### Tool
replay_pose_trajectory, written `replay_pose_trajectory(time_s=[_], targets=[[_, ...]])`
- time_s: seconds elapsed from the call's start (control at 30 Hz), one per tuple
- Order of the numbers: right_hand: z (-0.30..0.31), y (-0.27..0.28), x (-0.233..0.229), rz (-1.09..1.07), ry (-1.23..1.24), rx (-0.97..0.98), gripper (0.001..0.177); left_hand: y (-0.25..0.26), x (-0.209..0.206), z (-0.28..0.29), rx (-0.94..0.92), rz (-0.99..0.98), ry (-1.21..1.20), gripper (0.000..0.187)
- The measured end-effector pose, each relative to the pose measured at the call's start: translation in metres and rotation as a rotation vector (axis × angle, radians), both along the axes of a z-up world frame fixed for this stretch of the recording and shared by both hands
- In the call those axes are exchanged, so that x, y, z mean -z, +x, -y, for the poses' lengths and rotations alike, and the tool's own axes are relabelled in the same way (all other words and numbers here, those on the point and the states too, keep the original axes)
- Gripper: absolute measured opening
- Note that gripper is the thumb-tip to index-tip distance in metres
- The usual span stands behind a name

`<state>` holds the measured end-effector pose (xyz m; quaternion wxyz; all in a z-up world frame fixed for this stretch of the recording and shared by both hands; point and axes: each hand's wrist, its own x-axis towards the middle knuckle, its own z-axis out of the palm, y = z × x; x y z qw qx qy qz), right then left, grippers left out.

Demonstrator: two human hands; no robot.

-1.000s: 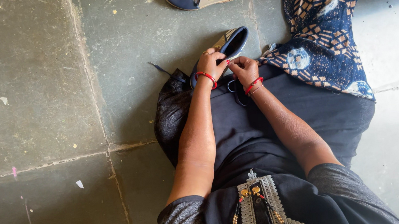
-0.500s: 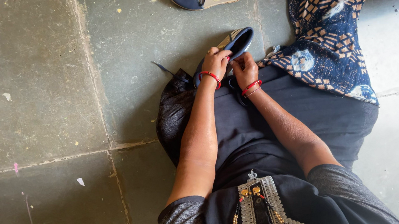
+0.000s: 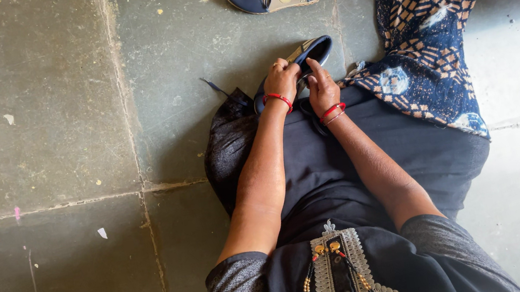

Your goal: The person sits on the floor and threads a dark blue shoelace through the eyelets of a child's sneaker. They pull the lace through repeatedly, adjust the shoe, and continue threading until the laces are fully inserted.

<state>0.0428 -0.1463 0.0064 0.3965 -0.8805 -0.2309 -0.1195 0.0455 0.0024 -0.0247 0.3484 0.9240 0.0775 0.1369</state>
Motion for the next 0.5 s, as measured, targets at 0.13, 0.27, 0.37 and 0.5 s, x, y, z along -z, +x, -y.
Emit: replay_pose_trajectory(time_s=[0.13, 0.27, 0.37, 0.5], targets=[[0.006, 0.001, -0.018, -0.172, -0.157, -0.033, 0.062, -0.003, -0.022, -0.011, -0.186, 0.3, -0.181, 0.007], [0.005, -0.003, -0.047, -0.17, -0.268, -0.039, 0.064, -0.017, -0.051, -0.027, -0.179, 0.439, -0.694, 0.007], [0.001, -0.005, -0.072, -0.092, -0.161, -0.023, 0.059, -0.02, -0.069, -0.031, -0.053, 0.47, -0.698, 0.006], [0.006, -0.011, -0.08, -0.14, 0.127, -0.211, 0.052, -0.029, -0.065, -0.019, 0.087, 0.545, -0.477, 0.008]])
